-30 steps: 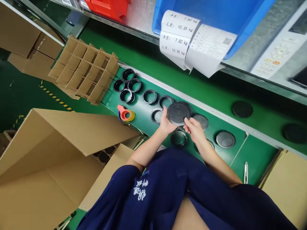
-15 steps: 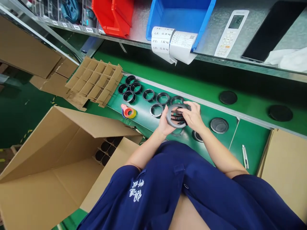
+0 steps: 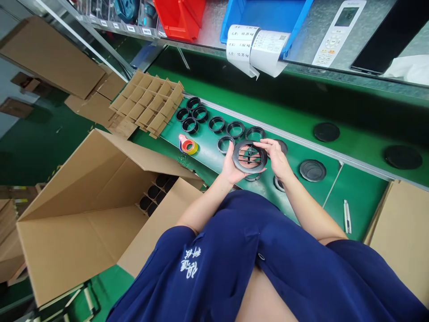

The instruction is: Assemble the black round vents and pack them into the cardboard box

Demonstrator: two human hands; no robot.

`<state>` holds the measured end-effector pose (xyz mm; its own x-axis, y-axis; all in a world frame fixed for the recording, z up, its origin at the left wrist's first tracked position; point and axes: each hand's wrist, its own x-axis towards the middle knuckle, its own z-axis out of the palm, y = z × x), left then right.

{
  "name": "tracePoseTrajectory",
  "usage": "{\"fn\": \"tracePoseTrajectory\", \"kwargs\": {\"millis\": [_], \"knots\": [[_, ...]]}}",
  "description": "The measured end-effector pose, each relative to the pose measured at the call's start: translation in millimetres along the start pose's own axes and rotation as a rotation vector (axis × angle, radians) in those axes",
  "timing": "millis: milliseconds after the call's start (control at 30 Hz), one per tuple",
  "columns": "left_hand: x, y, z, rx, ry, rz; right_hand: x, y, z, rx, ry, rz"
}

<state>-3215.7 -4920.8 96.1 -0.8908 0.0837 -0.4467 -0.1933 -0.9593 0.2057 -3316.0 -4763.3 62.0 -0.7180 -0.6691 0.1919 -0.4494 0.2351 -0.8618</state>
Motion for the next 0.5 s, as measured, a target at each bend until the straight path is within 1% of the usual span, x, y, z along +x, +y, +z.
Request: {"fn": "tracePoseTrajectory", "kwargs": {"millis": [67,133,167,200,233,333,400,433,500], "knots": [[-1.1,-1.5,-9.1,-0.006,0.063,0.03,-11.5,0.7,8.9,-0.121,-0.075,-0.131],[-3.4,-6.2,-23.1,-0.001,0.138,0.007,-26.6,2.7,20.0,-0.262,-0.221,-0.266],[-4.9,-9.9,-31.8,0.008,0.174,-0.032,-34.7,4.8,26.5,-0.313,-0.297,-0.293],[-6.6,-14.1,-41.2,0.023,0.206,-0.079,-42.7,7.6,33.7,-0.34,-0.368,-0.282],[-8.3,-18.7,-51.2,0.042,0.236,-0.121,-50.1,11.3,41.4,-0.345,-0.424,-0.238],[-12.7,-28.7,-80.7,0.111,0.325,-0.19,-65.4,27.6,64.9,-0.284,-0.548,-0.05],[-15.4,-28.9,-98.4,0.168,0.422,-0.221,-67.8,42.0,77.6,-0.304,-0.538,0.053],[-17.2,-26.9,-106.5,0.205,0.49,-0.217,-66.9,50.0,82.5,-0.353,-0.499,0.099],[-22.1,-20.9,-120.6,0.281,0.624,-0.162,-62.1,66.5,89.7,-0.484,-0.407,0.164]]}}
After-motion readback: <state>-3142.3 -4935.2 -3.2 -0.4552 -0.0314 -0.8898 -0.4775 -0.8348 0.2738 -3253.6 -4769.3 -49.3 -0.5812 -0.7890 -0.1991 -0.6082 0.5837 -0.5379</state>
